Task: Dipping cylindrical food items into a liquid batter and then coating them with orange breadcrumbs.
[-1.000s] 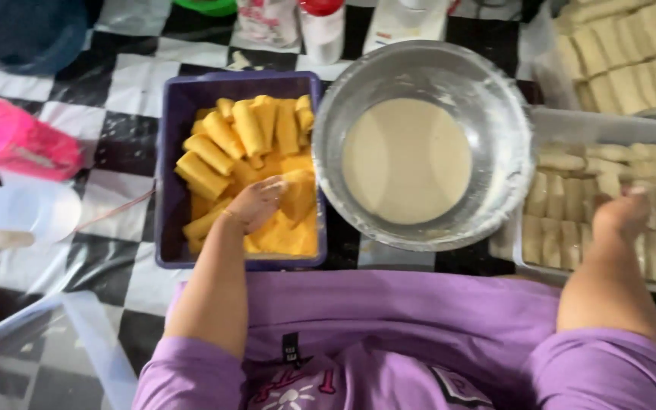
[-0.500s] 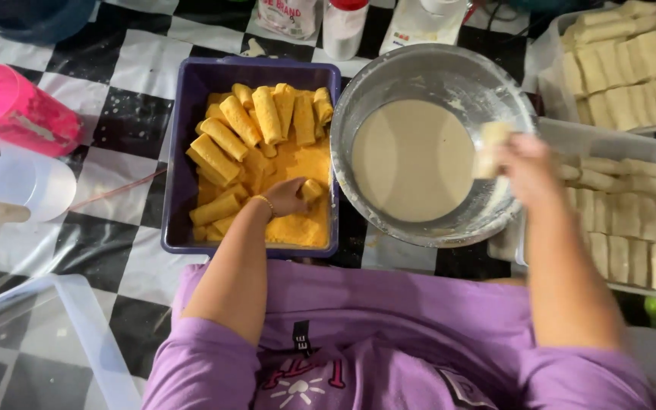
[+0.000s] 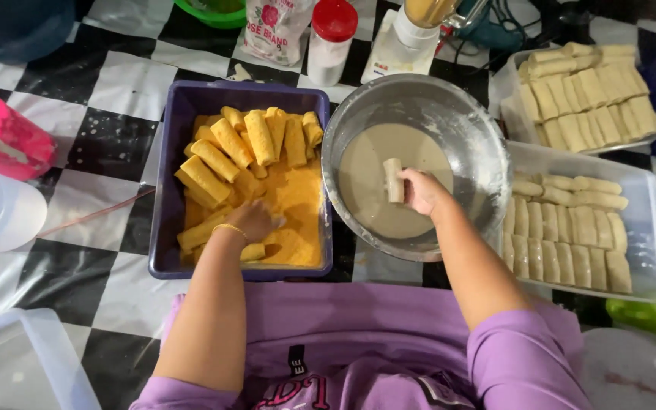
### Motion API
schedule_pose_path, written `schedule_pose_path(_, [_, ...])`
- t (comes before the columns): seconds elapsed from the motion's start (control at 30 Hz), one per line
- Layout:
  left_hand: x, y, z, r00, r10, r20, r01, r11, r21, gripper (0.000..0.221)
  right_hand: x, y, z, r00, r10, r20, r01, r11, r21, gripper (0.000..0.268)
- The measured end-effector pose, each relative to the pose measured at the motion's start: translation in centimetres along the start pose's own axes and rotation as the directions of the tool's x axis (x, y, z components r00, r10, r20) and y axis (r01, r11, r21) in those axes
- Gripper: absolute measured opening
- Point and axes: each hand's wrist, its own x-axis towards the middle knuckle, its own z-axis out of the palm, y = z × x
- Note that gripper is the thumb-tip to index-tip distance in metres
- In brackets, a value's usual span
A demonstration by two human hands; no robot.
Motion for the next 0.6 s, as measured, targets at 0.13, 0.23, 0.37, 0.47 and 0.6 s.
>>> schedule_pose_path(0.13, [4.6, 2.2, 2.6, 0.985, 0.005, -0.173, -0.012, 0.999, -0.042, 0.068, -6.2, -3.3, 1.6, 0.932, -0.047, 0.360, -0.144, 0.863, 0.484, 0.031])
schedule_pose_path(0.23, [4.3, 3.4, 3.2, 0.988, -0.041, -0.146, 0.041, 0.999, -0.006, 0.074, -6.9, -3.2, 1.8, 0.931, -0.052, 0.360, -0.161, 0.830, 0.535, 0.030])
schedule_pose_path(0.37, [-0.9, 5.0, -0.2, 0.987, -0.155, 0.038, 0.154, 0.988, 0.030, 0.081, -11.6, -3.7, 3.6, 0.947, -0.115, 0.298, 0.054, 0.977, 0.204, 0.028])
schedule_pose_path(0.47, [4.4, 3.0, 3.2, 0.965, -0.247, 0.088, 0.242, 0.968, 0.058, 0.100, -13.4, -4.0, 4.7, 0.936, -0.277, 0.217, 0.258, 0.960, 0.112, 0.020])
schedule_pose_path(0.6, [2.9, 3.3, 2.4, 0.986, -0.095, 0.138, 0.065, 0.976, 0.207, 0.083, -14.8, -5.5, 6.9, 0.914, -0.378, 0.150, 0.350, 0.919, 0.182, 0.036])
